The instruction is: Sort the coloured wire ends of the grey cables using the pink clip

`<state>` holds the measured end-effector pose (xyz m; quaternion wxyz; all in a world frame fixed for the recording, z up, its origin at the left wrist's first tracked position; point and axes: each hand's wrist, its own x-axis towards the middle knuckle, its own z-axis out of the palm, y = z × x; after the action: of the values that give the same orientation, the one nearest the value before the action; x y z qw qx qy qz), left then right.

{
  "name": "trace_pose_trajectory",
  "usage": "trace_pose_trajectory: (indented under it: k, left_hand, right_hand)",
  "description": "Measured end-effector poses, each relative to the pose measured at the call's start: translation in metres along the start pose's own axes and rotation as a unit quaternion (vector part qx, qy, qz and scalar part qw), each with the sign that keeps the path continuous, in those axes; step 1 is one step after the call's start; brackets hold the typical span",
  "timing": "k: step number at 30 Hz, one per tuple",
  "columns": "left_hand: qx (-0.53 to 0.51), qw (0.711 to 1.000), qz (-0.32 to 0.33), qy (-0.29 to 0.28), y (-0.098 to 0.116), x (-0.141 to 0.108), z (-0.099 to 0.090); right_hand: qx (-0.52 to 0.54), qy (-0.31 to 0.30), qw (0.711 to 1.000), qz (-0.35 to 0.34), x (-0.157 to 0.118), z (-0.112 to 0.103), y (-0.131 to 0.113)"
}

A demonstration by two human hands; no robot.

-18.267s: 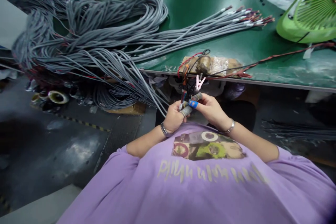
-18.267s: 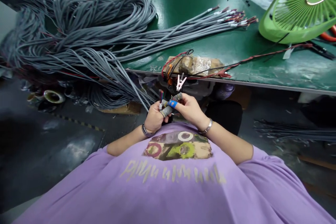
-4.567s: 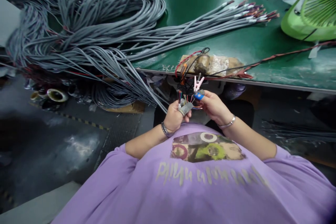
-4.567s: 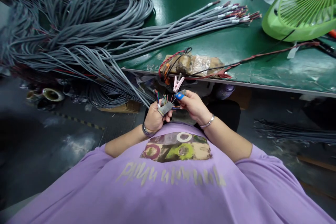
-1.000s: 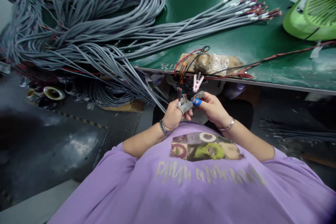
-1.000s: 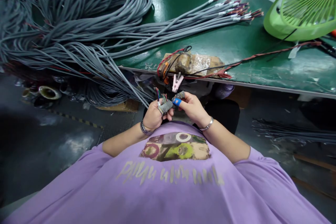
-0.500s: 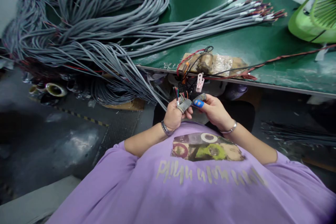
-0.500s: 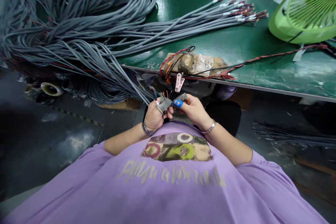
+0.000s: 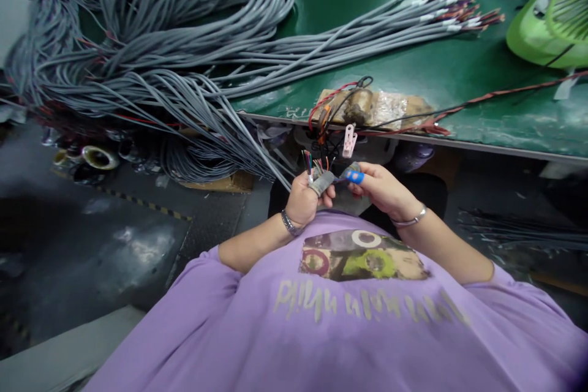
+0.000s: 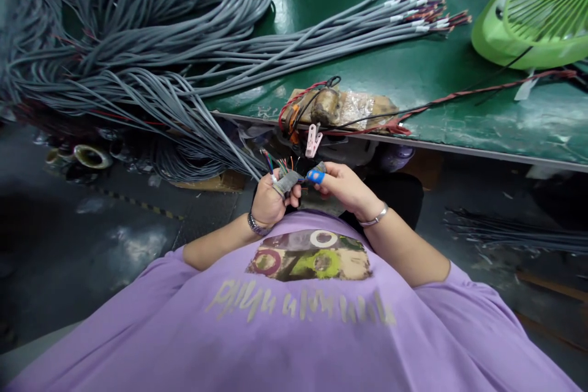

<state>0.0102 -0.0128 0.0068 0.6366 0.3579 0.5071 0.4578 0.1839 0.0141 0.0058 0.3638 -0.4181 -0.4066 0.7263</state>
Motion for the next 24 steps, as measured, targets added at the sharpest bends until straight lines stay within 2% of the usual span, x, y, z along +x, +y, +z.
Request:
trace_pose_trajectory:
  k: [3,7,10,14,18,21,24]
  left_hand:
    - [0.007,1.0,0.004,-0.016,-0.002,0.001,0.0]
    - [0.044,0.996,-0.015,-0.071,-0.003,0.001,-0.001]
    - [0.048,0.997,-0.011,-0.064,-0.002,0.001,0.0]
    - [0.029,0.999,0.01,-0.028,0.0,0.0,0.001]
    - [0.035,0.999,0.011,-0.016,0.001,-0.001,0.002]
    - [0.034,0.999,0.014,-0.023,0.001,-0.002,0.002]
    - [0.031,0.999,0.024,-0.023,-0.001,-0.002,0.001]
  right_hand:
    - [-0.026,0.017,0.999,-0.034,0.0,0.003,-0.004]
    - [-0.028,0.055,0.993,-0.101,0.004,0.009,-0.001]
    - [-0.01,0.082,0.988,-0.128,0.007,0.012,0.006]
    - [0.077,0.099,0.99,-0.067,0.007,0.009,0.01]
    - [0.089,0.063,0.994,-0.012,0.003,0.007,0.009]
    - [0.049,0.047,0.997,-0.028,0.002,0.01,0.008]
    - [0.041,0.058,0.996,-0.059,0.001,0.014,0.008]
